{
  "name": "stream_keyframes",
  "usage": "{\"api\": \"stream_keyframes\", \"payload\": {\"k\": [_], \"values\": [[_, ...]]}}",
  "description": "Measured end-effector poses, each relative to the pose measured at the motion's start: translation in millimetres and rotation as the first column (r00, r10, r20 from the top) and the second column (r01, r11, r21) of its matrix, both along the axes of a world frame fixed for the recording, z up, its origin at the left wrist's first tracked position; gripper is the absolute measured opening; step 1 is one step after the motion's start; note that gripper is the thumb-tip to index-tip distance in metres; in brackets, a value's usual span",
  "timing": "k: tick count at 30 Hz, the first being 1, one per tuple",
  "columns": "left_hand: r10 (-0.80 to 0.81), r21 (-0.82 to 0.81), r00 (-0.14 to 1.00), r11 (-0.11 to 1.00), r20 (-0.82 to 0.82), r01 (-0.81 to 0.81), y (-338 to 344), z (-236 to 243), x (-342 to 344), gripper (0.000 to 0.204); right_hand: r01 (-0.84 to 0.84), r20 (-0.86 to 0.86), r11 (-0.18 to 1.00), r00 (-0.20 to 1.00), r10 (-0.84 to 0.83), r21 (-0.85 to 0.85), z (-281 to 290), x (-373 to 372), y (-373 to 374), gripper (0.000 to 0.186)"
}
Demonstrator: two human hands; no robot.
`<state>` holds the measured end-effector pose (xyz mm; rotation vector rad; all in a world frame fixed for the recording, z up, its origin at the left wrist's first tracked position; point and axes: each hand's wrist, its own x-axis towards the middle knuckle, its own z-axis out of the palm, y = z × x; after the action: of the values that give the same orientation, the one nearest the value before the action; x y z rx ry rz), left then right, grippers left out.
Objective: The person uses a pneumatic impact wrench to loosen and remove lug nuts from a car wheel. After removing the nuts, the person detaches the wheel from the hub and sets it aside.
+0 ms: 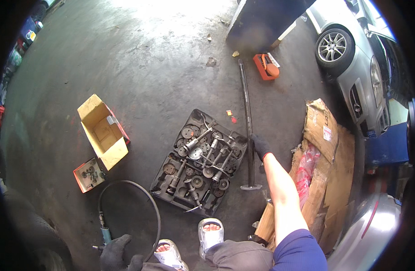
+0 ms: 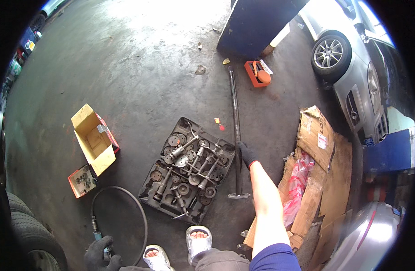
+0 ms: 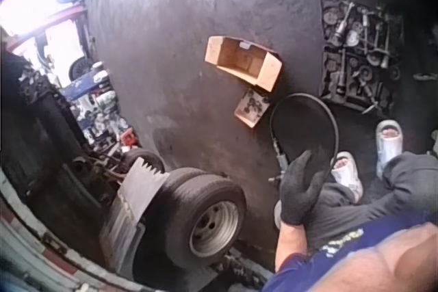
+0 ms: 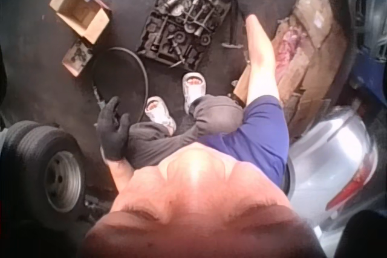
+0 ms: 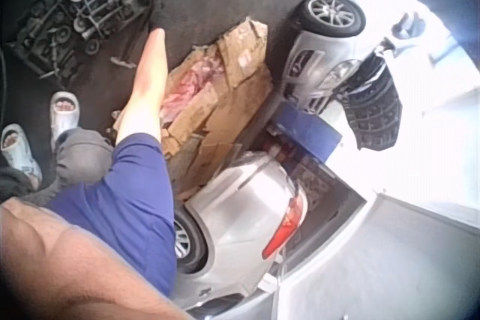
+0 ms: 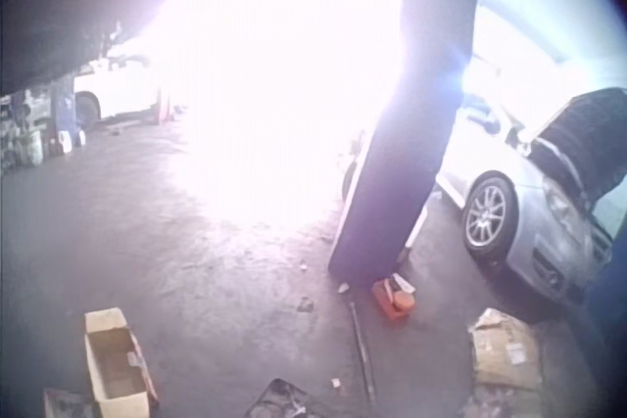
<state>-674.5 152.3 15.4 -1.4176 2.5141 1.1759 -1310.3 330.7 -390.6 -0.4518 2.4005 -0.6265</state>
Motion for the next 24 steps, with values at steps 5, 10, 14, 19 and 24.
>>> {"api": "stream_keyframes", "payload": {"k": [5,10,14,19,24], "values": [[-0.14,-0.098,0.99,0.985,0.028,0.142,-2.9,-5.0,-17.7,0.049,-0.046,0.022,0.982,0.998,0.051,-0.186,-16.6,4.4,29.4,0.056],[-0.15,-0.086,0.988,0.985,0.02,0.151,-2.8,-6.9,-20.2,0.047,0.064,0.107,0.992,0.993,-0.052,-0.113,-23.2,-0.6,58.7,0.057],[-0.145,-0.096,0.989,0.985,-0.006,0.144,0.2,-2.4,-21.3,0.047,0.223,0.259,0.975,0.942,-0.215,0.0,-30.0,0.8,81.8,0.057],[-0.147,-0.106,0.989,0.983,0.003,0.147,2.0,-0.2,-18.9,0.047,0.148,0.106,0.986,0.985,-0.139,-0.08,-43.7,15.8,87.3,0.062],[-0.123,-0.126,0.992,0.984,0.005,0.123,4.2,-1.5,-11.4,0.048,0.082,0.042,0.924,0.993,-0.106,0.374,-4.2,31.7,61.1,0.066]]}}
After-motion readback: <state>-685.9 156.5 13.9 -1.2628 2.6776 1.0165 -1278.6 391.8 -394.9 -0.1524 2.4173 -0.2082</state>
